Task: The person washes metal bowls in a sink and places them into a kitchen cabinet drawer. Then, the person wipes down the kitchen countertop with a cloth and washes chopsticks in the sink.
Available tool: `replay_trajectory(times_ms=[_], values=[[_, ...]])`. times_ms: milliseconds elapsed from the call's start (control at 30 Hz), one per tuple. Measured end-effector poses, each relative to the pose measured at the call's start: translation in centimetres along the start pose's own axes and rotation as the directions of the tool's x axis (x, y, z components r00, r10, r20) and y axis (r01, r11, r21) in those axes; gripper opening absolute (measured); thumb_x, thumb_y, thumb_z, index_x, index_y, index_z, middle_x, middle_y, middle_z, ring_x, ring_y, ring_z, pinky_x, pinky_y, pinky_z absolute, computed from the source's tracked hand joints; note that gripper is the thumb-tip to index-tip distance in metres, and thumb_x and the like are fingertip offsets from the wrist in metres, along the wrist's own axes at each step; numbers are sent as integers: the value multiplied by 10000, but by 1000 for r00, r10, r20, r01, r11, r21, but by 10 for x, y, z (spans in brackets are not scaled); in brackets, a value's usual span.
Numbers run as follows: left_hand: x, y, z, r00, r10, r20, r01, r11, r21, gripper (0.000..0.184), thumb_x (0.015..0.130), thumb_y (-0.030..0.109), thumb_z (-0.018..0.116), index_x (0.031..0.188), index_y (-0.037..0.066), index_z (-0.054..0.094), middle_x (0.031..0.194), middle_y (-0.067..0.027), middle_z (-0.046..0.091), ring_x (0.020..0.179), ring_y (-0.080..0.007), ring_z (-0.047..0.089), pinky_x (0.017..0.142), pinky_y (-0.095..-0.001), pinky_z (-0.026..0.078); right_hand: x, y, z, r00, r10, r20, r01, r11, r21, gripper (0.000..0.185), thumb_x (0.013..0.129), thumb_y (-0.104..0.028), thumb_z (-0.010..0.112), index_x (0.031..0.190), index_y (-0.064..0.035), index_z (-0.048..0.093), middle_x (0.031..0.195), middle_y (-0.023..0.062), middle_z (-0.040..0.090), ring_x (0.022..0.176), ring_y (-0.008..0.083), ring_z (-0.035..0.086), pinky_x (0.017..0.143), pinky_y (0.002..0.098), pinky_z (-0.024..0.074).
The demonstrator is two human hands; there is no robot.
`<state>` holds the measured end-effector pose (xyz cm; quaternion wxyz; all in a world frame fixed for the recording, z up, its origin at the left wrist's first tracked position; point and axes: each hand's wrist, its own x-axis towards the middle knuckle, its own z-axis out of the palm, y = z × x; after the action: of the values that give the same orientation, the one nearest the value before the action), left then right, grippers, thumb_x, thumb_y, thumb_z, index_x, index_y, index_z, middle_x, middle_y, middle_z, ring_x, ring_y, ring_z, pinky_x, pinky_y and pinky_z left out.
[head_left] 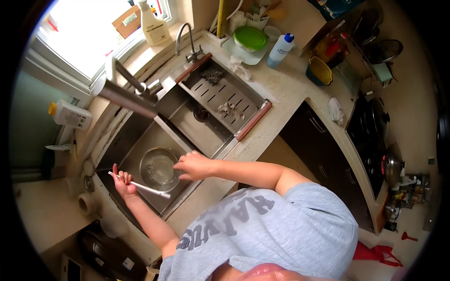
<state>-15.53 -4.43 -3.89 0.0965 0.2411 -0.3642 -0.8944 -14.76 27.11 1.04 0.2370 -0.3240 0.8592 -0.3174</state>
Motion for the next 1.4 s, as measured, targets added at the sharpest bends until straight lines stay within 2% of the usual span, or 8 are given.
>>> replay_trajectory(times_ms=[100,200,633,667,800,933,1100,1400], values=[[-42,-8,60,987,163,-2,-140,854,501,266,933,246,303,1161,137,389,560,49,290,415,-38,216,374,-182,200,-38,44,-30,986,-108,-125,159,826,541,194,762,-201,547,895,-74,608,812,120,600,782,272,575,703,371,444],[-52,-43,84,958,281,56,-241,687,685,148,927,215,333,991,122,428,585,51,309,428,-27,231,373,-178,202,-70,105,-57,950,-125,-286,159,983,97,175,765,-199,543,860,-69,611,791,118,593,763,287,571,689,374,453],[-148,-170,308,857,305,415,-493,718,492,161,903,231,422,803,106,447,643,56,406,523,-9,339,442,-152,264,-47,92,-76,951,-246,-185,298,579,759,205,769,-113,562,945,-22,509,821,125,502,725,264,532,664,348,436],[-151,-168,316,836,307,455,-520,708,478,171,905,235,416,802,101,446,642,53,404,522,-12,339,443,-154,262,-51,92,-85,812,-305,-498,553,676,487,188,742,-174,605,745,-10,512,731,110,513,721,294,546,639,355,432],[-167,-146,338,668,438,601,-702,638,315,218,917,243,375,795,74,440,641,15,400,526,-40,339,453,-172,260,-55,100,-103,776,-415,-474,534,833,144,257,753,-251,595,681,-19,512,711,125,506,704,311,529,639,369,427],[-181,-112,344,429,602,673,-890,411,200,220,916,237,370,892,44,473,745,-43,479,619,-83,441,529,-194,353,-57,106,-91,820,-239,-520,438,848,300,282,792,-264,562,654,-23,515,712,143,529,703,310,540,627,371,428],[-157,-134,318,799,276,534,-600,425,678,356,898,241,413,1188,34,397,1098,-100,498,966,-158,498,838,-274,392,-55,93,-109,959,-189,-213,268,851,452,264,828,-247,517,749,-2,573,688,131,591,621,186,563,575,317,444],[-103,-185,269,990,88,115,-113,964,239,160,895,215,421,938,68,467,574,39,348,451,-43,291,387,-186,276,-45,101,-104,974,-215,76,178,925,336,272,843,-243,472,803,14,549,626,97,549,597,186,535,568,328,421]])
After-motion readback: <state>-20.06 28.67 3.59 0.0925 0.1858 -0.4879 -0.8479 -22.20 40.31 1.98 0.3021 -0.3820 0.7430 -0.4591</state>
